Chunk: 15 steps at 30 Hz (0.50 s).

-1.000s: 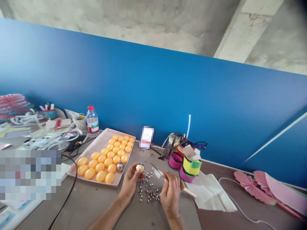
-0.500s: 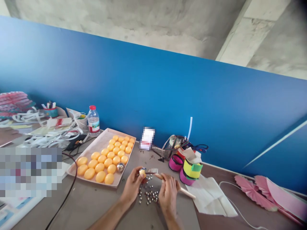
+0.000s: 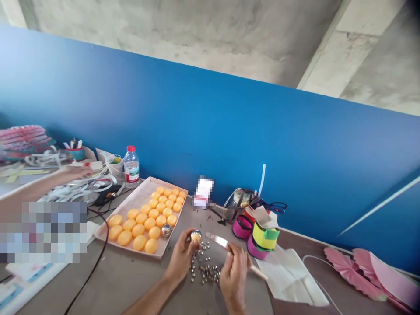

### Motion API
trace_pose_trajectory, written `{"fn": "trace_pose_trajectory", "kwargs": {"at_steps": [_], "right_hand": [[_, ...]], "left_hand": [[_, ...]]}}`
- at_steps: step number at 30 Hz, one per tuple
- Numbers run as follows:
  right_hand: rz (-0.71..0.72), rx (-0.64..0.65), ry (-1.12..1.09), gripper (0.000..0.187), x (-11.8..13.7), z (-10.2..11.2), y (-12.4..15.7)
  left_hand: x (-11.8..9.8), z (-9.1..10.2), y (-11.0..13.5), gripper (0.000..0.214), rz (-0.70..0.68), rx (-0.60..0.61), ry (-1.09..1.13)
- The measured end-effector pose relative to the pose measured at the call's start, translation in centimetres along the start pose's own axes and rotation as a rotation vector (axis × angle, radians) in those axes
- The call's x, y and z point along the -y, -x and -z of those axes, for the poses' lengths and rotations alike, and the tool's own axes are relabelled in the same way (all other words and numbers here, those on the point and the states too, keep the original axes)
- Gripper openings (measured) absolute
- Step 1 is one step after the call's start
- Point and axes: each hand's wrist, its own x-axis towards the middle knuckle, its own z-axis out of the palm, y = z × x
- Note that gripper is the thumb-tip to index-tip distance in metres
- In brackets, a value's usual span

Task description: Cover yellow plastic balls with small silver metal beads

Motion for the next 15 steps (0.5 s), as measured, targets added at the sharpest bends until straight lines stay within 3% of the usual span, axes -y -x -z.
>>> {"fn": "trace_pose_trajectory", "kwargs": {"at_steps": [3,8,12,15], "right_hand": [[0.046,0.071,-0.015,0.023,-0.02,-0.01,0.02],[-0.029,-0.049,0.011,0.023,0.04,0.06,-0.15],[0.052,0.068,-0.003,0.022,0.18,-0.05,-0.16],[-0.004,-0.008,0.004,0.022,0.3,-0.04,-0.25]], "left_hand": [[0.35,0.32,-0.48,0.041,-0.004,-0.008,0.026],[0.53,0.44,-0.54,0.042,-0.023,-0.021,0.035],[0.68,0.38,-0.49,0.041,-0.013,0.002,0.03],[0.81,0.46,-0.62,0.044,-0.012,-0.02,0.073]]}}
